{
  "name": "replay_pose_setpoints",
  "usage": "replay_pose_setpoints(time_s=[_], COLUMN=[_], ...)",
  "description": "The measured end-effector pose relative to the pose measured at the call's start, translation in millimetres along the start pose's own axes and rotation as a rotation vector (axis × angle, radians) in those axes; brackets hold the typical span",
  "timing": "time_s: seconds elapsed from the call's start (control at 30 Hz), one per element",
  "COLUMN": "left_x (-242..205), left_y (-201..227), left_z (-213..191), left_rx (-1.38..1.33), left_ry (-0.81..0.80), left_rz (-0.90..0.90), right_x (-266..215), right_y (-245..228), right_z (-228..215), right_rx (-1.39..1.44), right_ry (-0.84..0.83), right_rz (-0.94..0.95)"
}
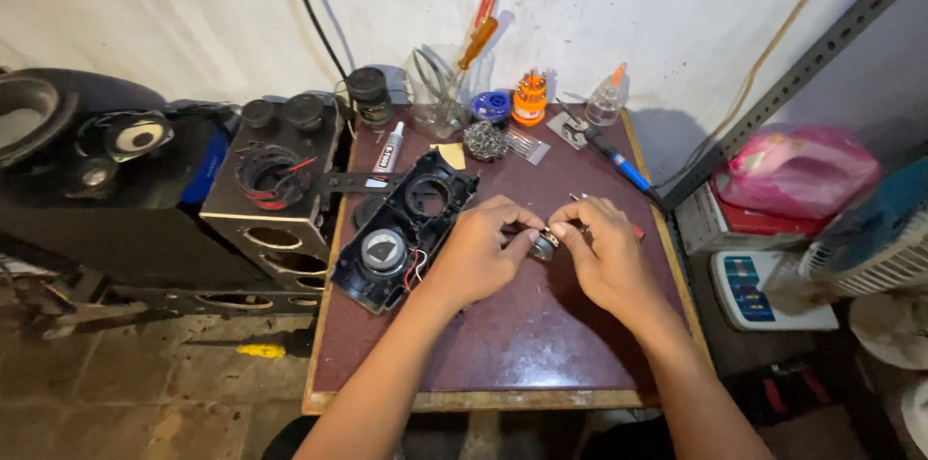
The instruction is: The person works on a small electronic component, likely a speaker, at a cluttered workbench. They use a screwdriver to manipulate the device and handle various tools and parts, including a blue plastic piece and a soldering iron.
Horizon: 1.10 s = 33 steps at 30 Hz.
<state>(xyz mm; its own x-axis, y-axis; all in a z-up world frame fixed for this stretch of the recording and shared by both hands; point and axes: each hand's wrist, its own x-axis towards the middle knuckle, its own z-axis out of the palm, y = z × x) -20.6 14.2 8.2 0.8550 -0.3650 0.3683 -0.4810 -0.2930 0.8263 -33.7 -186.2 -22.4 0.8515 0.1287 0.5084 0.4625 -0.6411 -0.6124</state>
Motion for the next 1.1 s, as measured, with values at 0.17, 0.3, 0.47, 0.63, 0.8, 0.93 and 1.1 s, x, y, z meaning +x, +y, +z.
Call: replay_pose_setpoints(time_s=[0.17, 0.3, 0.47, 0.63, 0.8, 0.93, 1.1], left_x=[4.7, 3.1, 0.0, 0.1, -0.4, -0.2, 0.7], left_y=[-1.7, -0.8, -2.6, -8.1, -5.6, -1.7, -2.4], left_z=[0.5, -1.7, 0.6, 3.7, 5.8, 5.1, 4.7], left_rx=[0.060, 0.104, 0.159, 0.262, 0.372, 0.383, 0.415], left_ry=[-0.002, 0.036, 0.051, 0.046, 0.078, 0.084, 0.047], left_rz=[0.038, 0.071, 0.111, 0.179, 0.183, 0.184, 0.236], right_x=[0.4, -1.1, -1.1, 0.2, 1.0, 1.3, 1.7], right_y=[8.4, 8.6, 5.9, 1.5, -3.6, -9.5, -14.8], right_z=[7.4, 10.2, 12.7, 11.5, 8.9, 6.9, 5.9], right_rx=[0.122, 0.127, 0.135, 0.157, 0.124, 0.086, 0.074], right_ry=[0.039, 0.067, 0.087, 0.082, 0.079, 0.062, 0.072], right_rz=[0.133, 0.200, 0.237, 0.252, 0.198, 0.181, 0.190])
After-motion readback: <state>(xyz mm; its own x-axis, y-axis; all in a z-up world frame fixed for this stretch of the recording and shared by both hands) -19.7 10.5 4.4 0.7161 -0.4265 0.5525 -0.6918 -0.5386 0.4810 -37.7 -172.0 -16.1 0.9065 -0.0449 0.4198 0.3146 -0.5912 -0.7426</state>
